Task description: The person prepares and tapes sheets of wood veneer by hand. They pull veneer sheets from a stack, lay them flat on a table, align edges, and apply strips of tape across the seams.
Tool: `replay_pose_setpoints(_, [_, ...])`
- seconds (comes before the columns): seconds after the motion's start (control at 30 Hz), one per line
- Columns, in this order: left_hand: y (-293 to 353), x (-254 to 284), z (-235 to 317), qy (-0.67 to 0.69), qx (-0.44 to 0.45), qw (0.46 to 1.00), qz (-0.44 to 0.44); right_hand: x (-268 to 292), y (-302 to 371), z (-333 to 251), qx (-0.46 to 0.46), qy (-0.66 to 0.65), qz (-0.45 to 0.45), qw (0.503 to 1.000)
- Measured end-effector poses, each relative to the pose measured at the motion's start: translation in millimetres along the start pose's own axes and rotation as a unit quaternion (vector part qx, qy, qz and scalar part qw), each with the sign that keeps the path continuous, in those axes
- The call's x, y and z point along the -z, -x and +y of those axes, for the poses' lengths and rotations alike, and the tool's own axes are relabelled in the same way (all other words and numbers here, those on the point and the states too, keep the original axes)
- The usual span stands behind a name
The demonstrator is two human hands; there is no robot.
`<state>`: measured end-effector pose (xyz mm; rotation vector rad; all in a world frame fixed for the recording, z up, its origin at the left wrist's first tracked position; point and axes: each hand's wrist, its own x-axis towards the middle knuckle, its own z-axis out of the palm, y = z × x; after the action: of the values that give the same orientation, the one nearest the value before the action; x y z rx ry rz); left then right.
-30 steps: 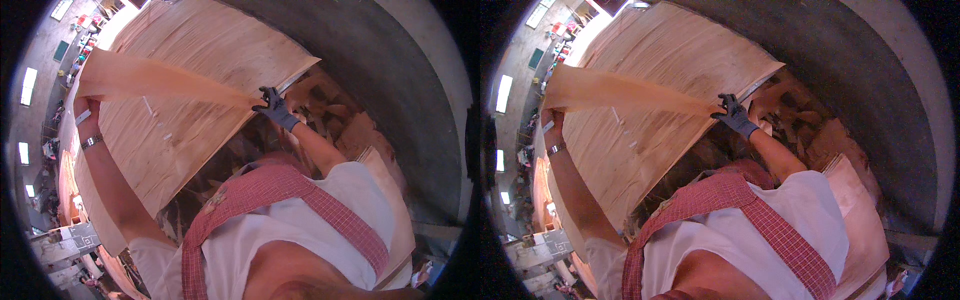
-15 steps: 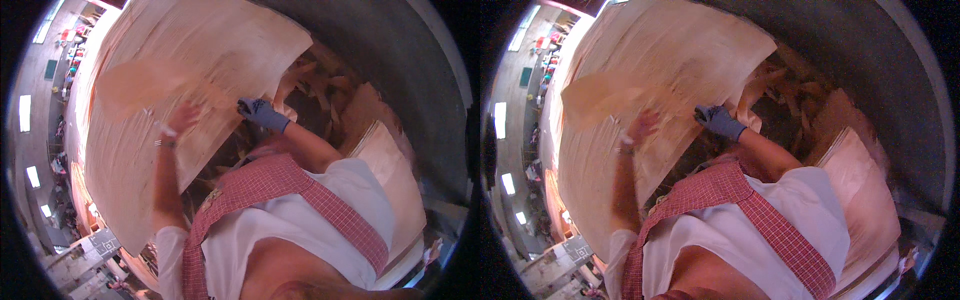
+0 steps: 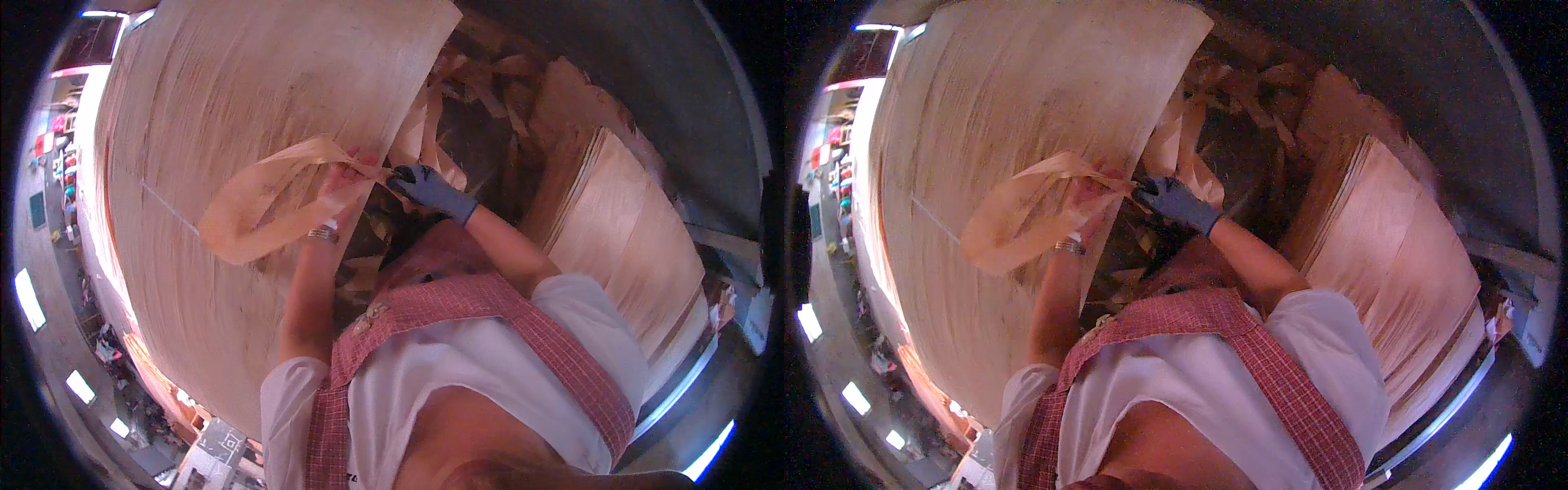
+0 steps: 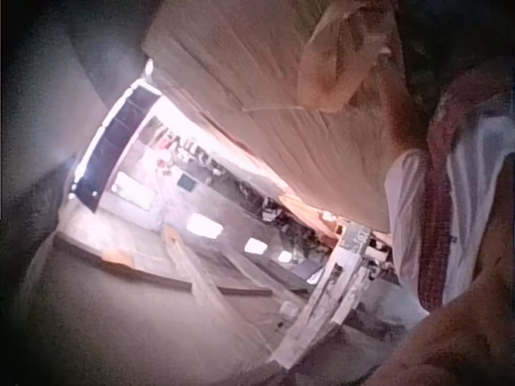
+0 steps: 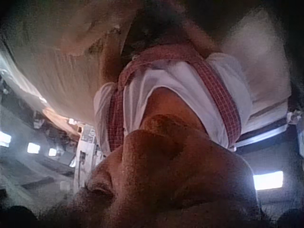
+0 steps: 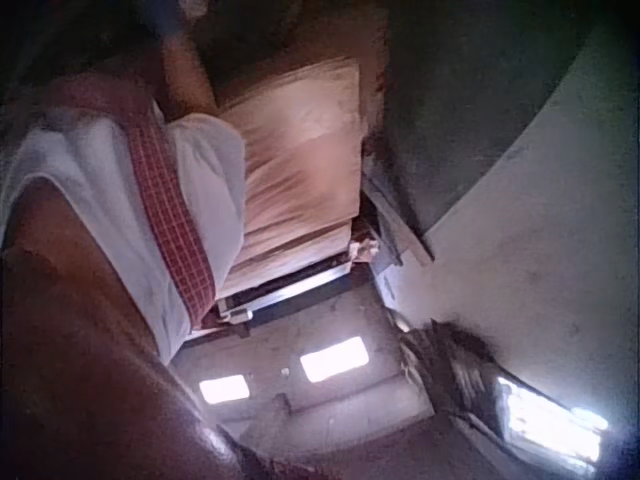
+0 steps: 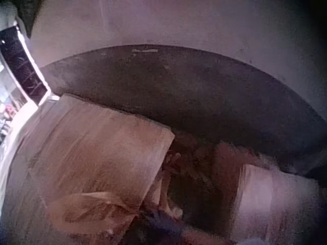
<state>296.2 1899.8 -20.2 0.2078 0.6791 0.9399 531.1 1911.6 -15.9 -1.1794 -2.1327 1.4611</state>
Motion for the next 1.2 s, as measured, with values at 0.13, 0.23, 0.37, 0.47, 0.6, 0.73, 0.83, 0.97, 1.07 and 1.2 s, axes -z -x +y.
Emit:
replay_pose_setpoints(0.13, [-18, 21, -14, 0.077, -0.052, 0.995, 0.034, -7, -1, -14, -0.001, -0.057, 0.066, 0.996])
replay_pose_setpoints(0.23, [-31, 23, -15, 0.111, -0.102, 0.988, 0.038, -14, -6, -20, -0.045, -0.195, 0.021, 0.980])
replay_pose_setpoints(0.37, [-42, 27, 0, 0.139, -0.155, 0.978, 0.022, -20, 2, -3, -0.144, -0.304, 0.034, 0.941])
replay_pose_setpoints(0.47, [-54, 28, 10, 0.150, -0.168, 0.974, 0.006, -71, 2, 40, -0.207, -0.553, 0.238, 0.771])
replay_pose_setpoints(0.6, [-71, 36, 14, 0.156, -0.173, 0.972, -0.009, -109, -38, 58, -0.210, -0.668, 0.269, 0.661])
replay_pose_setpoints(0.73, [-72, 56, 15, 0.158, -0.168, 0.973, -0.014, -153, -78, 73, -0.267, -0.523, 0.299, 0.752])
replay_pose_setpoints(0.83, [-70, 65, 2, 0.165, -0.174, 0.971, -0.014, -174, -111, 56, -0.370, -0.405, 0.392, 0.739])
replay_pose_setpoints(0.97, [-67, 53, -3, 0.182, -0.156, 0.969, 0.063, -174, -137, 61, -0.378, -0.342, 0.417, 0.752])
replay_pose_setpoints(1.07, [-69, 44, 6, 0.152, -0.134, 0.977, 0.062, -181, -149, 66, -0.381, -0.284, 0.400, 0.784])
replay_pose_setpoints(1.2, [-75, 35, 15, 0.096, -0.102, 0.988, 0.071, -181, -141, 103, -0.306, 0.003, 0.315, 0.898])
